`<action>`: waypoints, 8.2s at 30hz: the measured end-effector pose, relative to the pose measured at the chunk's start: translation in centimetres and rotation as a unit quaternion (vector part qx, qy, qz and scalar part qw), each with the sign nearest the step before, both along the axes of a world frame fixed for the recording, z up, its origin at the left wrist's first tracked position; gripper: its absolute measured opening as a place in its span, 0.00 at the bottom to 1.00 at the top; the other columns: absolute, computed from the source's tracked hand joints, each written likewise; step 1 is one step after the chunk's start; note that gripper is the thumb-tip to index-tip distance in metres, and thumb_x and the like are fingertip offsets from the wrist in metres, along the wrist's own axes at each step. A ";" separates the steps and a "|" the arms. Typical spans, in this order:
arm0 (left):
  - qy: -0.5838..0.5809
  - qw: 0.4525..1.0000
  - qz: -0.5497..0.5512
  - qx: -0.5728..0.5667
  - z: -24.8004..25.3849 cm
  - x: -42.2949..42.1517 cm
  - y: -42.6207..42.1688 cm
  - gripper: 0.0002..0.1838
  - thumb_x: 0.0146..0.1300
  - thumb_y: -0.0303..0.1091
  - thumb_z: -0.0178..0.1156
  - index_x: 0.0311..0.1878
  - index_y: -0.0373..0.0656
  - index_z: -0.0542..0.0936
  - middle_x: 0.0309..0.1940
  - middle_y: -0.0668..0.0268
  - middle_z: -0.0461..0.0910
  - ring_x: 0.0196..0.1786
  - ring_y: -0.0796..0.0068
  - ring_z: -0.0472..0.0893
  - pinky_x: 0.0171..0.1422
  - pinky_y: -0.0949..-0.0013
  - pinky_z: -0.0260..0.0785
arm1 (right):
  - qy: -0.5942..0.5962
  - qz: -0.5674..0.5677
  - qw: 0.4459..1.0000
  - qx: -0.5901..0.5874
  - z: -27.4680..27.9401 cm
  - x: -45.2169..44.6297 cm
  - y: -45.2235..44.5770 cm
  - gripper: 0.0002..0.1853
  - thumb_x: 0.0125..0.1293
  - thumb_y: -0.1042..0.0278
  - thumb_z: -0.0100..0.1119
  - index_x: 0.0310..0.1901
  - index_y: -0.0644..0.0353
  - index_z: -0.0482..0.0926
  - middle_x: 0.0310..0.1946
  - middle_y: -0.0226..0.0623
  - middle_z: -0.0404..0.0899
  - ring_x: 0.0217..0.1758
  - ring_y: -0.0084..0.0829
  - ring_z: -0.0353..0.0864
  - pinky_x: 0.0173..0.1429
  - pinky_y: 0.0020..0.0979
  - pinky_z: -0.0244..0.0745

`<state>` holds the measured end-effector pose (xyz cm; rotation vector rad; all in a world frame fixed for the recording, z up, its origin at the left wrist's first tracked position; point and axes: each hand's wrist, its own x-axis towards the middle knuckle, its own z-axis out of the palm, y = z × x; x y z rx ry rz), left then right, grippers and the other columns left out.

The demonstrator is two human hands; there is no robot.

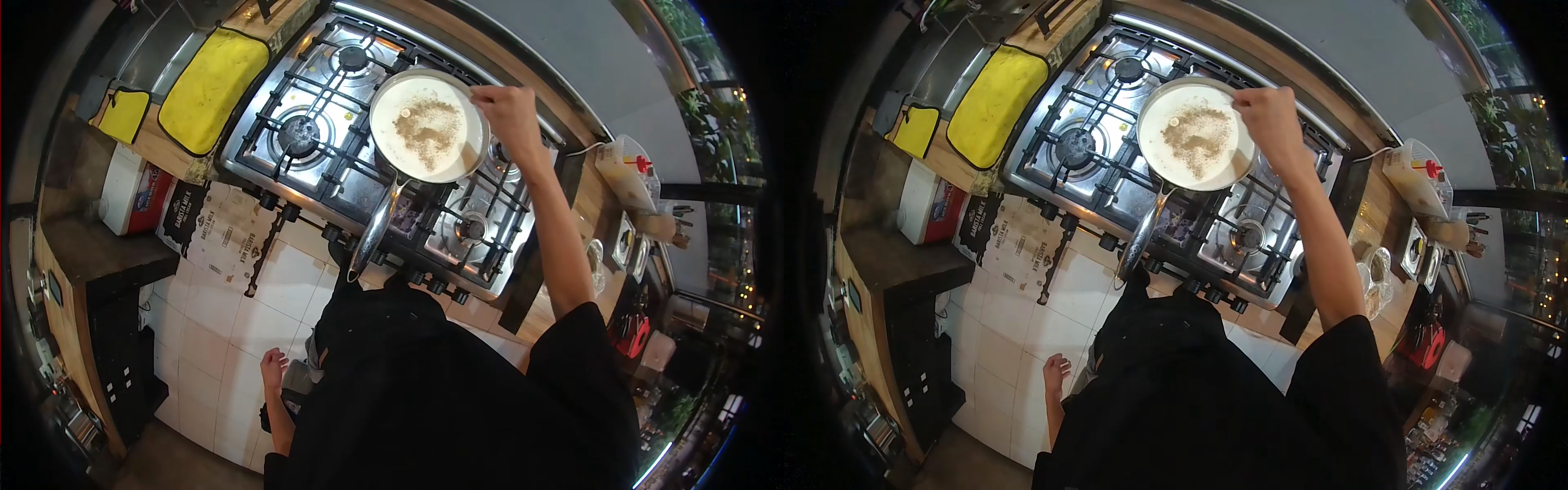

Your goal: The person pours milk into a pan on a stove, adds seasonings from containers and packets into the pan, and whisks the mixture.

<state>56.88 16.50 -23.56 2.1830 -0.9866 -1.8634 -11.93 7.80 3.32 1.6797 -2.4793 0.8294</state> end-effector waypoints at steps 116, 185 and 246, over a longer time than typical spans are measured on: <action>0.334 0.239 -0.672 -0.616 19.0 -77.6 26.7 0.10 0.48 0.34 0.70 0.35 0.54 0.83 0.32 0.73 0.76 0.43 0.70 0.76 0.46 0.61 0.70 | 0.037 -0.356 0.925 -0.130 -10.0 1.9 56.5 0.12 0.50 0.73 0.63 0.39 0.56 0.80 0.28 0.29 0.71 0.35 0.32 0.72 0.39 0.33 0.62; 0.539 0.169 -0.524 -0.637 52.6 -96.6 27.1 0.07 0.60 0.30 0.54 0.31 0.36 0.78 0.24 0.48 0.76 0.27 0.53 0.79 0.33 0.57 0.69 | -0.053 -0.721 0.605 -0.333 -3.4 7.0 65.3 0.34 0.63 0.71 0.61 0.69 0.65 0.60 0.68 0.47 0.63 0.72 0.41 0.60 0.74 0.42 0.52; 0.106 0.867 -0.214 -0.437 21.8 10.8 -96.7 0.12 0.69 0.30 0.53 0.50 0.34 0.79 0.28 0.69 0.80 0.28 0.85 0.72 0.29 0.79 0.62 | -0.762 -0.118 0.514 -0.375 -17.1 16.4 -96.1 0.21 0.75 0.50 0.39 0.55 0.57 0.72 0.42 0.49 0.79 0.42 0.38 0.81 0.43 0.38 0.79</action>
